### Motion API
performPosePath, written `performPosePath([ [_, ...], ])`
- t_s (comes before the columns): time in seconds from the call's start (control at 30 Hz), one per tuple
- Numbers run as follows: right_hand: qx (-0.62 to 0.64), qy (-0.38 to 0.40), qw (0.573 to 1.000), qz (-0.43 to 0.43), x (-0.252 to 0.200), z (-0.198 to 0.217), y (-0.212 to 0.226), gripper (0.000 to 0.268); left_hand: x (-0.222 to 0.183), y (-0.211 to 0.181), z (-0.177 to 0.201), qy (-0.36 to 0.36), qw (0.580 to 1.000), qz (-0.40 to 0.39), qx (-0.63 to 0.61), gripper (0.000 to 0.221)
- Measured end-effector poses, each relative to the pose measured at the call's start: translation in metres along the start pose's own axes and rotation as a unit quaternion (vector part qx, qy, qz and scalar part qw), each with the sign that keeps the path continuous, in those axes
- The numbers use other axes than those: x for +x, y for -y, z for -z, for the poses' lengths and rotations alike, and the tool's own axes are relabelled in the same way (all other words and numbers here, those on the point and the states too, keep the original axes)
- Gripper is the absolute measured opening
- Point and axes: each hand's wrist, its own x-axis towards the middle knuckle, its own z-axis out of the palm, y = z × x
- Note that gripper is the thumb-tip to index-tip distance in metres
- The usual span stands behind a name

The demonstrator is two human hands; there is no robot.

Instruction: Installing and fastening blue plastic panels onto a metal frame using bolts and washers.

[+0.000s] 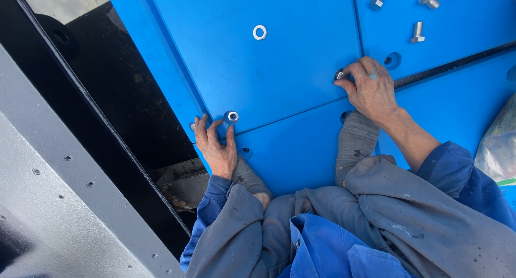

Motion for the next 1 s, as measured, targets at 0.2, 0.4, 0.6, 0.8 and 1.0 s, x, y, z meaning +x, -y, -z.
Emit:
performPosePath([
  [0.2, 0.006, 0.015, 1.000, 0.009, -0.003, 0.000, -0.002, 0.019, -0.004, 0.001, 0.000, 0.002, 1.000, 0.005, 0.000, 0.034],
  [0.4, -0.034, 0.026, 0.999, 0.020, -0.002, 0.005, -0.004, 0.025, -0.002, 0.001, 0.002, 0.004, 1.000, 0.010, -0.007, 0.034],
  [0.6, -0.042, 0.057, 0.997, -0.011, 0.002, 0.008, 0.001, 0.024, 0.000, -0.002, 0.001, 0.001, 1.000, 0.010, -0.010, 0.035],
  [0.8, -0.046, 0.032, 0.998, 0.021, -0.003, 0.004, 0.000, 0.021, -0.004, -0.001, 0.001, 0.001, 1.000, 0.008, -0.001, 0.034],
  [1.0, -0.056, 0.033, 0.997, 0.029, 0.003, 0.006, 0.002, 0.021, -0.001, 0.001, 0.001, 0.000, 1.000, 0.009, -0.009, 0.033],
])
